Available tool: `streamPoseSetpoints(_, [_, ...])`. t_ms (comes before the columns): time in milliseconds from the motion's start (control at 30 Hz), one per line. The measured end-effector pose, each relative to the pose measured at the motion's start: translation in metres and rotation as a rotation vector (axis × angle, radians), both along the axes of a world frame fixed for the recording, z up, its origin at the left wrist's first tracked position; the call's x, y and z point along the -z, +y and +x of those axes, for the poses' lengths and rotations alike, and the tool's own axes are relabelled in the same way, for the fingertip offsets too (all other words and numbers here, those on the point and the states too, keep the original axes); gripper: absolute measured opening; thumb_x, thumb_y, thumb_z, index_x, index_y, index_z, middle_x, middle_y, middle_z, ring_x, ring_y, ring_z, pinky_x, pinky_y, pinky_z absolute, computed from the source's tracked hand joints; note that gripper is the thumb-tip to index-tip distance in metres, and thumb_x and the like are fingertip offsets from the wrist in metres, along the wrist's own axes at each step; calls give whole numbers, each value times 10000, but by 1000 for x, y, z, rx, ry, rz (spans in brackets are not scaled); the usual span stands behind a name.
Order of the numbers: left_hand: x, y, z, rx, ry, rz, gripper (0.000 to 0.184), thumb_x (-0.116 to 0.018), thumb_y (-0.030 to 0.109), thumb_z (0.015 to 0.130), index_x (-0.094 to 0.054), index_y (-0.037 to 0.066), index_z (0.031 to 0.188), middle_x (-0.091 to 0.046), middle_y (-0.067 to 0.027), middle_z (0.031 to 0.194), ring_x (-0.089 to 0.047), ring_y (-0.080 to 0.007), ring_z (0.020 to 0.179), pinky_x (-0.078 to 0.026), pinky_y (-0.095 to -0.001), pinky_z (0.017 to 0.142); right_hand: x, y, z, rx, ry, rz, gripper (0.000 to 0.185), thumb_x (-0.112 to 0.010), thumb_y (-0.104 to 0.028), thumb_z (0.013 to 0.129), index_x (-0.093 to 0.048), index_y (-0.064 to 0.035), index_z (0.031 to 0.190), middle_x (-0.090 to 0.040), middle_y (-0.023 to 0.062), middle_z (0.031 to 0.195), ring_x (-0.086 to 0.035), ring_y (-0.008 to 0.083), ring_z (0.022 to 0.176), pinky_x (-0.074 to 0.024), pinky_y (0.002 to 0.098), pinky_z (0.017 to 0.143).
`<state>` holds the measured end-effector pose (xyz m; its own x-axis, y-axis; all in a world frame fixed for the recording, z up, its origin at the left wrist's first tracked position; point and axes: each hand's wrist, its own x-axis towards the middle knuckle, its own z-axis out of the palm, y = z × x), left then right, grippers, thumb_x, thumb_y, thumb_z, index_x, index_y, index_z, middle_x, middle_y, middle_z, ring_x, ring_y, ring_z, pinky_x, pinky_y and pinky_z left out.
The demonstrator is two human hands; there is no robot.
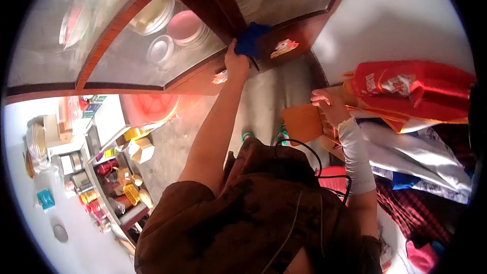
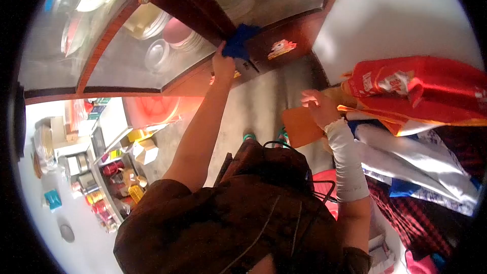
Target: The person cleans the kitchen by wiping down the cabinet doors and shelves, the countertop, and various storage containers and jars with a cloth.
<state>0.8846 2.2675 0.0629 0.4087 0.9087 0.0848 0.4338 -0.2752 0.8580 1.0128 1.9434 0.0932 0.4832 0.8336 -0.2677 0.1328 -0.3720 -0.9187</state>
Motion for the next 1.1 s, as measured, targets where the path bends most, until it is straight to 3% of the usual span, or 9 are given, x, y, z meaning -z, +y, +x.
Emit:
streamPoseSetpoints(100, [105, 27, -50, -240, -642, -757, 427, -512, -15, 754, -587, -6, 1173, -647, -161, 1035, -635, -241, 883, -516, -366, 788, 30, -1, -7, -4, 84, 23, 309, -447, 11, 913, -546, -26, 1204, -686, 157, 1037, -677, 242, 941, -513, 339, 866])
streamPoseSetpoints(233, [92, 39, -143, -507, -798, -908, 390, -493, -36, 737, -598, 14, 1109, -640, -121, 976, -622, -201, 820, -505, -329, 742, 56, 15, -30, -40, 47, -33, 329, -452, 20, 903, -548, -30, 1214, -689, 144, 1028, -679, 234, 943, -513, 334, 865])
streamPoseSetpoints(300, [95, 54, -188, 113, -322, -16, 388, -460, -43, 758, -563, 15, 1127, -619, -88, 915, -613, -199, 821, -503, -319, 734, 60, 37, -47, -76, -40, 26, 352, -453, 25, 901, -544, -43, 1234, -686, 125, 1019, -674, 227, 972, -515, 341, 869])
streamPoseSetpoints(367, [69, 66, -197, -561, -677, -447, 488, -433, -62, 750, -493, 11, 1229, -596, -116, 1083, -591, -199, 921, -479, -332, 838, 88, 62, -61, -93, -18, 81, 383, -471, 25, 892, -525, -47, 1265, -650, 143, 1091, -648, 234, 1032, -513, 350, 880])
streamPoseSetpoints(500, [80, 88, -220, -510, -341, 44, 757, -399, -88, 787, -121, -31, 1490, -354, -201, 1417, -423, -277, 1245, -279, -387, 1085, 78, 149, -81, 110, -237, 279, 527, -541, 7, 861, -424, -50, 1372, -462, 196, 1344, -517, 302, 1221, -465, 399, 972])
streamPoseSetpoints(633, [88, 62, -184, -447, -458, 169, 762, -435, -98, 804, -107, -26, 1487, -377, -228, 1382, -420, -345, 1245, -310, -407, 1088, 113, 231, -46, 294, -887, 431, 694, -591, 11, 798, -297, 14, 1426, -309, 261, 1429, -308, 439, 1338, -279, 455, 1124])
streamPoseSetpoints(733, [117, 68, -182, -469, -15, 576, 855, -539, -61, 798, -35, -61, 1488, -134, -377, 1491, -125, -530, 1392, -119, -505, 1147, 131, 264, -42, 325, -901, 477, 756, -602, 15, 769, -265, 20, 1446, -265, 284, 1447, -266, 456, 1352, -255, 459, 1135])
streamPoseSetpoints(833, [152, 71, -182, -310, -12, 650, 855, -480, -101, 762, -30, -67, 1488, -31, -340, 1522, -37, -488, 1425, -60, -479, 1159, 142, 275, -49, 370, -890, 496, 815, -615, 13, 744, -238, 10, 1466, -237, 275, 1467, -259, 453, 1356, -257, 460, 1135])
streamPoseSetpoints(1100, [313, 77, -189, 52, 516, 846, 912, -687, 136, 659, -311, 111, 1489, -504, -174, 1306, -449, -413, 1223, -177, -632, 1092, 183, 277, -16, 359, -1199, 652, 890, -663, 70, 677, -301, -88, 1475, -258, 242, 1467, -326, 429, 1322, -328, 439, 1093])
